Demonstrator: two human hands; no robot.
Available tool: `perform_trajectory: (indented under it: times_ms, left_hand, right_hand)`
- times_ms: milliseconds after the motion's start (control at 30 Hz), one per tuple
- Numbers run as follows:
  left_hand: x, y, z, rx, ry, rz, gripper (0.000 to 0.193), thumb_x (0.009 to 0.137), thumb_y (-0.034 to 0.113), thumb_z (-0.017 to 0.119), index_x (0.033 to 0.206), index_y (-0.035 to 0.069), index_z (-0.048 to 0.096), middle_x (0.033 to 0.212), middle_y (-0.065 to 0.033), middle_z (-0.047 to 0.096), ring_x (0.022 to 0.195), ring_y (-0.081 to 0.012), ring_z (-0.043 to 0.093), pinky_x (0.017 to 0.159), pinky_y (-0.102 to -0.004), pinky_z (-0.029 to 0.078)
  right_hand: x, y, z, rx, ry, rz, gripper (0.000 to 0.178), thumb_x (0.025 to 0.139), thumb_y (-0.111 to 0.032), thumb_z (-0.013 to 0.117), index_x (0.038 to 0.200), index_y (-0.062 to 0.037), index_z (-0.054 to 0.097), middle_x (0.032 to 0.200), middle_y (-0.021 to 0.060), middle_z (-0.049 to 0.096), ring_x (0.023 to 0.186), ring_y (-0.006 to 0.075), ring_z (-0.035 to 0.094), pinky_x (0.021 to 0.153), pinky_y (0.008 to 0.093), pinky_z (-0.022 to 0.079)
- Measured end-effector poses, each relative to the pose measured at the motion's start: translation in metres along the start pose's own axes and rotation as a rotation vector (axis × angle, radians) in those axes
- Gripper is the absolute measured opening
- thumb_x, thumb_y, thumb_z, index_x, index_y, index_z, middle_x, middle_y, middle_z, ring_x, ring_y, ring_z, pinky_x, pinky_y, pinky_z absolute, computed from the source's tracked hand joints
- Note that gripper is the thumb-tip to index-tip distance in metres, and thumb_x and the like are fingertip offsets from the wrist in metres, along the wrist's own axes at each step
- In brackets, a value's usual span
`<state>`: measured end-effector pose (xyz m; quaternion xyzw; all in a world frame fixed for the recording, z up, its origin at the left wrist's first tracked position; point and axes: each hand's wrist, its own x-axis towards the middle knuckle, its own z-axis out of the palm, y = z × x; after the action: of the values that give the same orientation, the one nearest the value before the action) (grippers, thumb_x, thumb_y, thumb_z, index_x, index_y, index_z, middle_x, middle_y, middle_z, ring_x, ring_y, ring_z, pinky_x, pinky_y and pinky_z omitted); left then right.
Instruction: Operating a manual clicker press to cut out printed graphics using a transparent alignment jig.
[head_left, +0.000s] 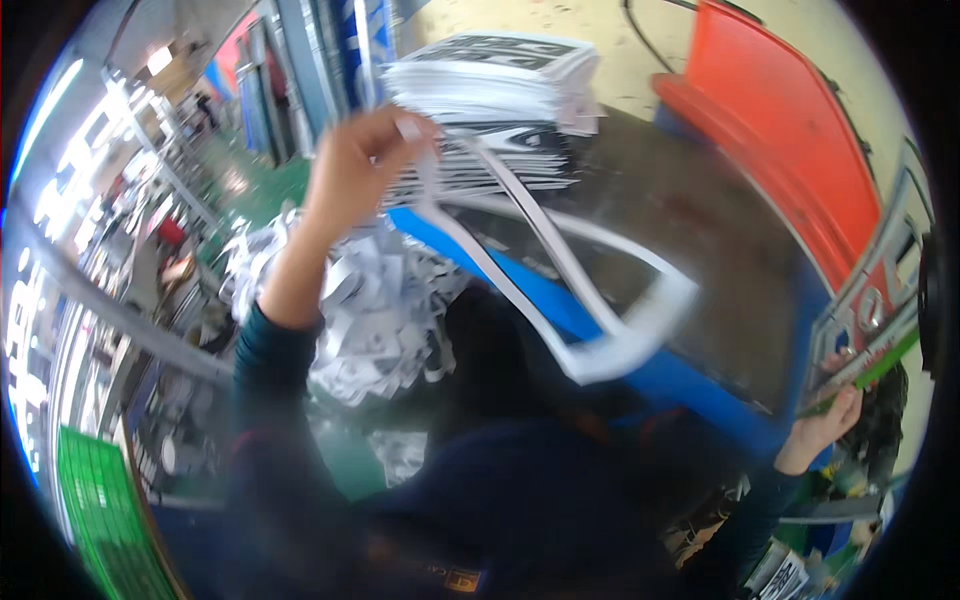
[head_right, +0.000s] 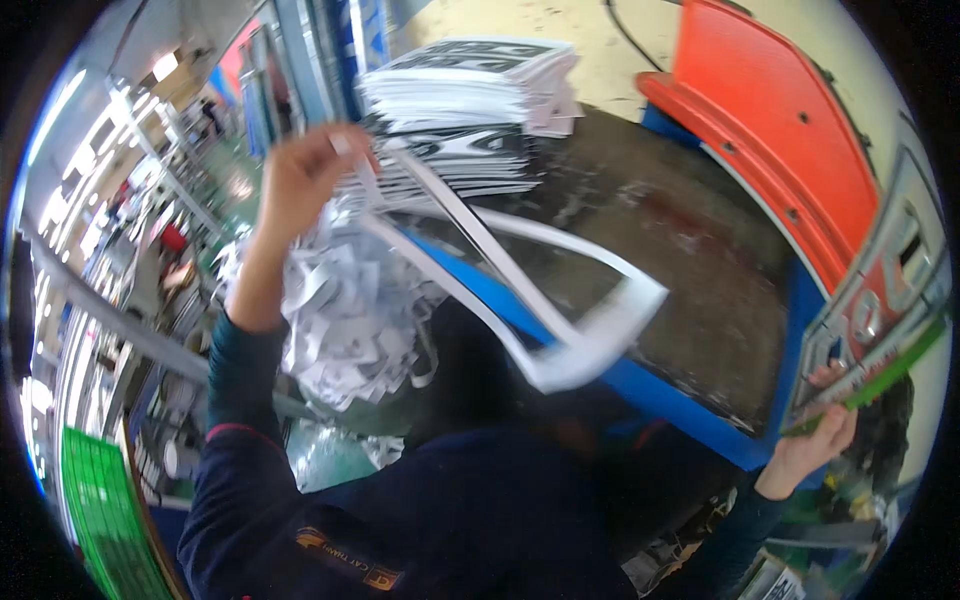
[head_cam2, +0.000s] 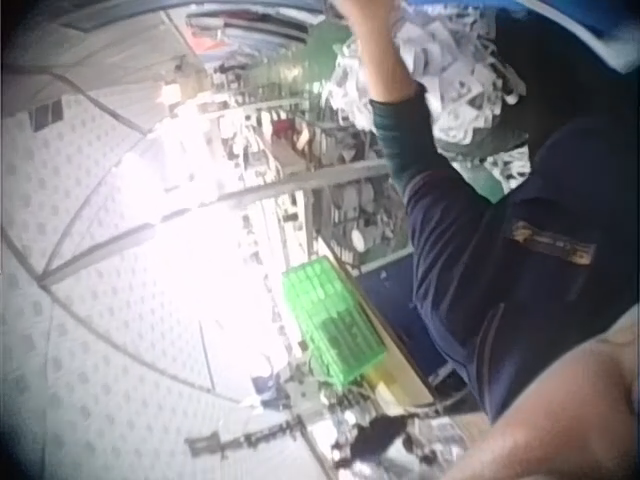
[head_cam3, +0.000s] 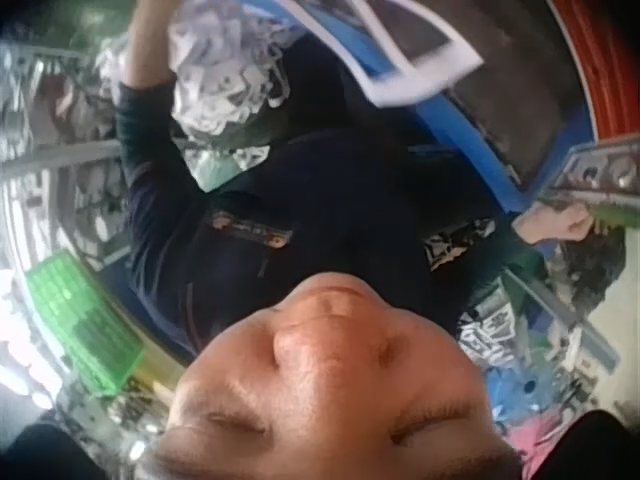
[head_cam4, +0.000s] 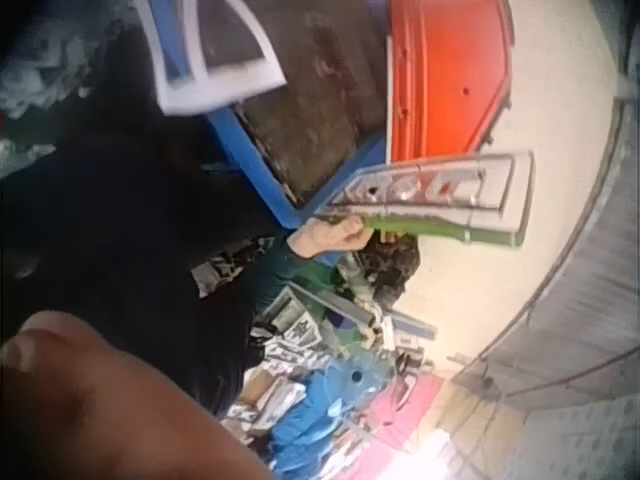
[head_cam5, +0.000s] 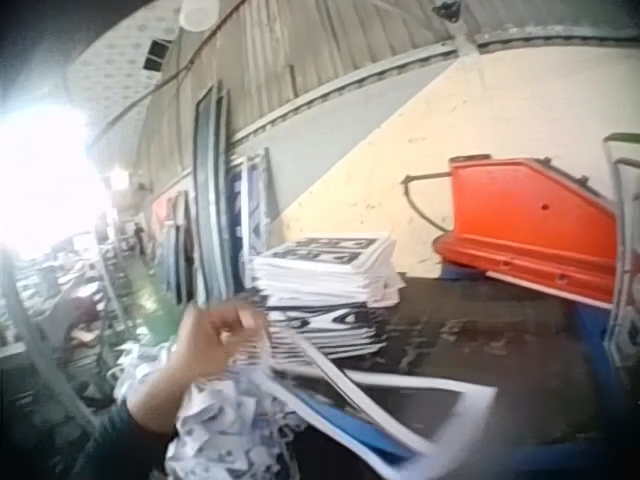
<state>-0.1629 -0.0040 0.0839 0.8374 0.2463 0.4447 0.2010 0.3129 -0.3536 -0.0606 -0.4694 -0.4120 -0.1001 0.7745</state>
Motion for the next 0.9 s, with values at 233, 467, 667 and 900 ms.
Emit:
perform_trajectory:
  times_ms: [233,467,667,900]
  left_hand:
    - [0.039,-0.124,-0.218,0.547,0.358,-0.273,0.042,0.083,0.038,0.07,0.105,0.002,0.068,0.086,-0.0116,0.072,0.08,-0.0173,0.068,0.073,-0.0307,0.051]
    - [0.037,-0.209,-0.214,0.964,0.207,-0.359,0.052,0.077,0.042,0.072,0.113,0.005,0.066,0.114,-0.0176,0.066,0.106,-0.0313,0.063,0.091,-0.0384,0.047]
    - [0.135,-0.127,-0.068,0.51,0.172,-0.061,0.032,0.087,0.034,0.065,0.108,0.01,0.071,0.102,-0.0151,0.07,0.099,-0.0256,0.066,0.086,-0.0341,0.048]
    - [0.203,-0.103,0.022,0.484,-0.285,0.048,0.031,0.084,0.026,0.072,0.107,0.006,0.071,0.103,-0.0123,0.071,0.098,-0.025,0.067,0.092,-0.0348,0.047]
  right_hand:
    - [-0.006,0.01,-0.01,0.079,-0.026,0.054,0.056,0.098,-0.038,0.048,0.13,0.008,0.048,0.126,0.019,0.055,0.106,0.0258,0.055,0.094,0.041,0.042]
    - [-0.017,0.003,-0.005,0.002,0.008,0.039,0.058,0.096,-0.041,0.052,0.127,0.0073,0.05,0.123,0.0184,0.056,0.105,0.0247,0.055,0.092,0.0404,0.042]
    - [-0.021,-0.001,0.003,-0.003,-0.038,0.033,0.045,0.098,-0.037,0.051,0.118,0.0034,0.051,0.117,0.0152,0.055,0.098,0.0226,0.052,0.087,0.0378,0.04]
    - [-0.02,-0.005,0.017,-0.057,0.003,0.015,0.052,0.092,-0.046,0.059,0.113,0.0012,0.054,0.111,0.0163,0.055,0.097,0.0239,0.053,0.081,0.0377,0.043]
